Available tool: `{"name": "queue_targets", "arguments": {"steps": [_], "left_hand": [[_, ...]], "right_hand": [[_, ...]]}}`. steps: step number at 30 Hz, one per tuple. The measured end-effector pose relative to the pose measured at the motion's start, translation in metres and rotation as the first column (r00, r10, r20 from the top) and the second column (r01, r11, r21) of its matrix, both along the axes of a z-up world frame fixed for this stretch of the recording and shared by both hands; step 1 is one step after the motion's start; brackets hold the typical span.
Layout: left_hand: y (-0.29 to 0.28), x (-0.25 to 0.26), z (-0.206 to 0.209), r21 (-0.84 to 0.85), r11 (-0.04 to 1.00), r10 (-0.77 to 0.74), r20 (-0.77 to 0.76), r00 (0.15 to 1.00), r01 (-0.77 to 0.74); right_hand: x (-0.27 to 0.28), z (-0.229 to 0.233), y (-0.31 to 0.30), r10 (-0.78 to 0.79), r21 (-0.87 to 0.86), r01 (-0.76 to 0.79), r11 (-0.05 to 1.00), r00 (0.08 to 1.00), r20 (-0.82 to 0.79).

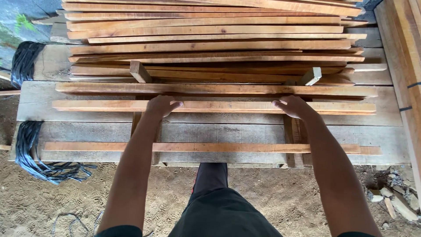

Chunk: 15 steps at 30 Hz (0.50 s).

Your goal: Organizing and aligning thin wooden strips on a workbench for bundling.

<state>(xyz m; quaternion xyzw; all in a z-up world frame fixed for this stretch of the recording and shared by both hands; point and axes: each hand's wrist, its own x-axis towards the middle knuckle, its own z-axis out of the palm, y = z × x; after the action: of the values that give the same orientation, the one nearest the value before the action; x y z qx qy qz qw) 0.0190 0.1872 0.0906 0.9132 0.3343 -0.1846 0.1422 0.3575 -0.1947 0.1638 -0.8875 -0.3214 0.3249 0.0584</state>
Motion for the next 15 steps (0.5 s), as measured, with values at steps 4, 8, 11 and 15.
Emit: {"name": "queue_targets", "arguments": {"steps": [4, 8, 11, 15], "left_hand": [[0.006, -0.002, 0.015, -0.072, 0.995, 0.067, -0.064, 0.996, -0.072], [0.000, -0.001, 0.022, -0.090, 0.993, 0.067, -0.072, 0.995, -0.074], [-0.003, -0.005, 0.027, -0.072, 0.996, 0.053, -0.044, 0.998, -0.056], [0.001, -0.013, 0.010, -0.089, 0.995, 0.037, -0.092, 0.995, -0.045]], "right_hand": [[0.012, 0.004, 0.004, 0.046, -0.071, -0.048, 0.996, 0.998, -0.040], [0.019, -0.005, -0.001, 0.049, -0.098, -0.056, 0.994, 0.996, -0.072], [0.026, -0.019, -0.002, 0.072, -0.099, -0.077, 0.992, 0.996, -0.053], [0.024, -0.024, -0.011, 0.072, -0.112, -0.079, 0.991, 0.995, -0.062]]}}
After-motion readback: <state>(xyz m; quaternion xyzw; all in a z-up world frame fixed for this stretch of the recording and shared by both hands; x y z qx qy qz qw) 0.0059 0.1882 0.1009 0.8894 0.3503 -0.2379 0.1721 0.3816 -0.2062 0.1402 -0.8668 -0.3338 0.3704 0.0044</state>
